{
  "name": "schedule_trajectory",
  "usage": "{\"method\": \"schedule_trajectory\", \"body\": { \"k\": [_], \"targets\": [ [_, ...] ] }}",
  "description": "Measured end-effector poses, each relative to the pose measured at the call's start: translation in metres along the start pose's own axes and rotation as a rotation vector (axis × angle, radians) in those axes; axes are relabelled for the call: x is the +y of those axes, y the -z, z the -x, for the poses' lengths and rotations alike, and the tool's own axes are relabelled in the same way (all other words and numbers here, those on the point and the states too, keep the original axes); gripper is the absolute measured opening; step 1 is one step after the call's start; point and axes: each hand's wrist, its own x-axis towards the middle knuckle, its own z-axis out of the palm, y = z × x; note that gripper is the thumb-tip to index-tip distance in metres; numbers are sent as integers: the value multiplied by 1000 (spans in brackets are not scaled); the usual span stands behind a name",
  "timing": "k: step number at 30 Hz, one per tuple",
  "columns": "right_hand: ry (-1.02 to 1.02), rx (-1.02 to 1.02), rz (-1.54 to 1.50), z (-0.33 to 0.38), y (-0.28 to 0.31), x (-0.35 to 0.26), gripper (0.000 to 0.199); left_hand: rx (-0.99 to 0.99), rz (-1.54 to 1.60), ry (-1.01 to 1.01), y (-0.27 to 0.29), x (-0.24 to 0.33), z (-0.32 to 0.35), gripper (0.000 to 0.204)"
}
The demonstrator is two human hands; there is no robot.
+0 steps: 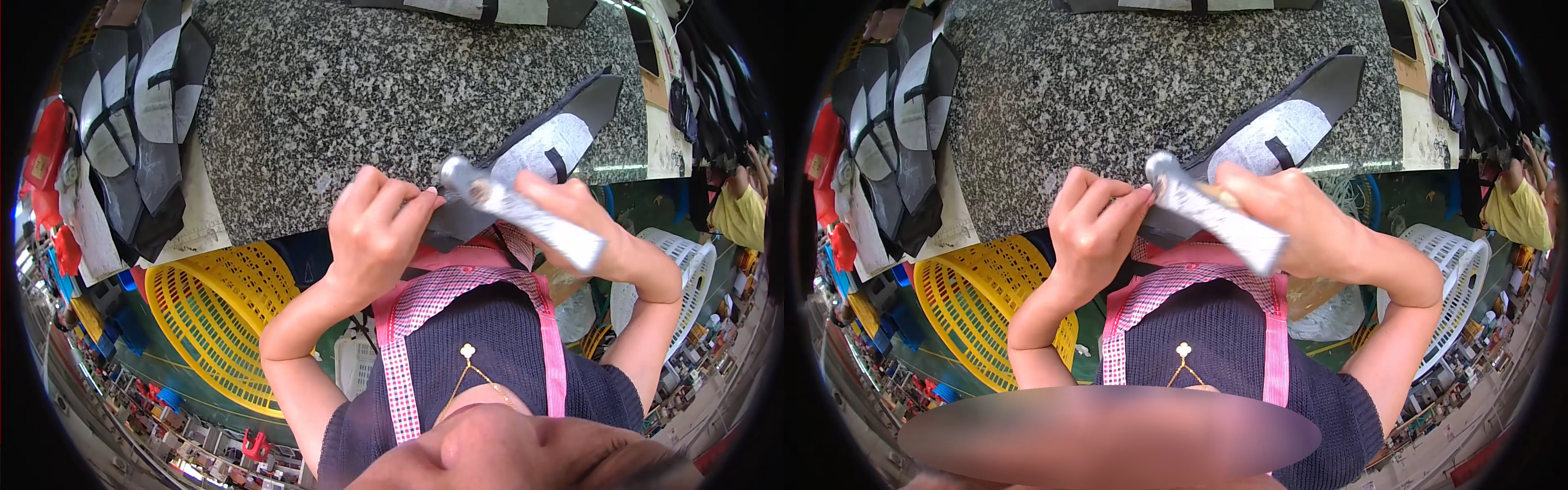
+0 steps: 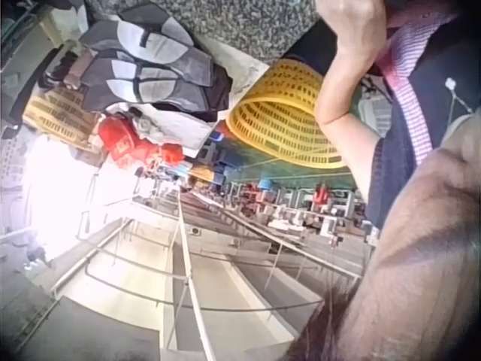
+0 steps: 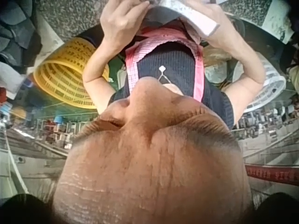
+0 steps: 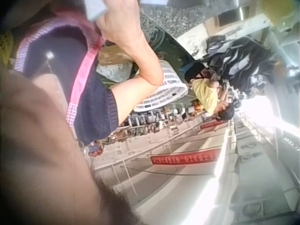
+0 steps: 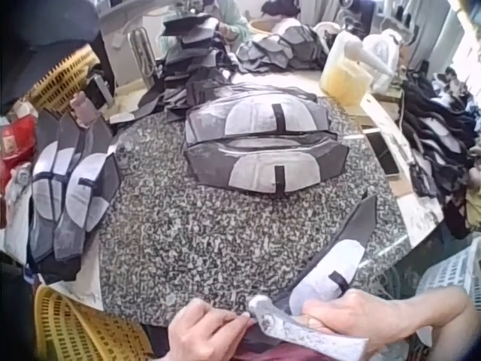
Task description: Using a small hammer to flatten and bond pre-cut shoe upper sections on a workbench.
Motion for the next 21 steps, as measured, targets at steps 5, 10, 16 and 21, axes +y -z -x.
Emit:
{"method": "schedule_trajectory", "body": {
  "k": [5, 10, 16, 21],
  "targets": [
    [15, -41, 95, -8, 3, 0, 17, -49, -166, -180, 0, 5, 1, 15],
    [3, -163, 226, -9, -6, 9, 18, -94, -254, -245, 0, 10, 4, 20],
    [85, -3, 201, -7, -4, 7, 20, -112, -335, -229, 1, 17, 6, 21],
    [30, -73, 224, -16, -7, 7, 20, -153, -149, -313, -34, 37, 16, 39]
  ]
}}
